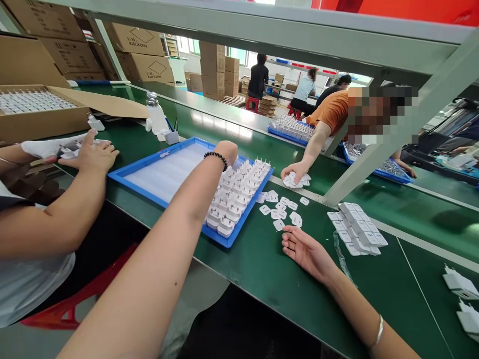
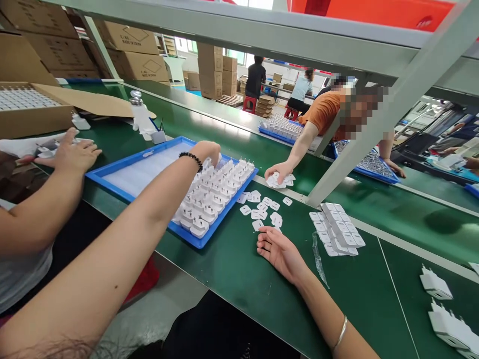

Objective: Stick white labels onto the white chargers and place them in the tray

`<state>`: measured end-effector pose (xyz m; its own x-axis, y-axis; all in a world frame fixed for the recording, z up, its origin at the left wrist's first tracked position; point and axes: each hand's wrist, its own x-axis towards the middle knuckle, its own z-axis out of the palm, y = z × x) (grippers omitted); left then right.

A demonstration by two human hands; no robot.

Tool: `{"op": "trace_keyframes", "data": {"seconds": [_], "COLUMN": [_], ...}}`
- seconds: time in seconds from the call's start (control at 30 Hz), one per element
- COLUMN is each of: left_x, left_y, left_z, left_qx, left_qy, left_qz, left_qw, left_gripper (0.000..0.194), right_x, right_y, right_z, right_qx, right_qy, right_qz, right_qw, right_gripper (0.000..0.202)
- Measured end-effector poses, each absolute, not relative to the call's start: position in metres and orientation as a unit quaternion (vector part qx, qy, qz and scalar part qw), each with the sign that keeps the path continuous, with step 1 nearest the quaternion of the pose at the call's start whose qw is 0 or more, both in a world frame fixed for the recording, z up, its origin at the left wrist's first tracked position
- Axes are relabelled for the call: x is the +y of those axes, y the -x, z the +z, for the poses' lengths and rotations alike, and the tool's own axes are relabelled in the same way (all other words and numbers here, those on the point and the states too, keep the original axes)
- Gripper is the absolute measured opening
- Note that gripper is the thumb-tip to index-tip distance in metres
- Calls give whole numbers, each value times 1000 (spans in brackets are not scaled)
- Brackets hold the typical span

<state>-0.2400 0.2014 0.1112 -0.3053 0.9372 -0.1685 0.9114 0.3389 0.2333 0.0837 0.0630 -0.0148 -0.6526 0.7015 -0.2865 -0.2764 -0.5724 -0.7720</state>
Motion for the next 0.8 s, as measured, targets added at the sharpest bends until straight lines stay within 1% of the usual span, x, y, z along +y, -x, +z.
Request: {"op": "trace_keyframes", "data": {"seconds": [0.1,0.17,0.27,0.4,0.6,0.7,0.8], "left_x": [210,220,234,247,258,259,256], "left_y": [250,257,264,264,265,266,267], "left_z": [106,108,113,108,95,92,92], "left_qx": [804,793,776,764,756,767,775], "left_qy": [-559,-549,-539,-530,-538,-535,-551], "left_qz": [-8,-56,-108,-135,-121,-124,-119], "left_qw": [204,259,309,342,354,331,287], "left_gripper": [30,27,29,36,46,51,49], "right_x": [68,71,75,76,76,76,76], "right_y": [-83,-83,-82,-82,-81,-81,-81], "right_z": [-19,-22,-25,-24,-23,-23,-23], "right_qx": [-353,-348,-338,-327,-322,-320,-321], "right_qy": [287,281,270,259,257,258,257], "right_qz": [846,853,864,874,877,877,877], "right_qw": [278,270,259,251,249,250,250], "right_gripper": [22,23,24,26,25,24,23]}}
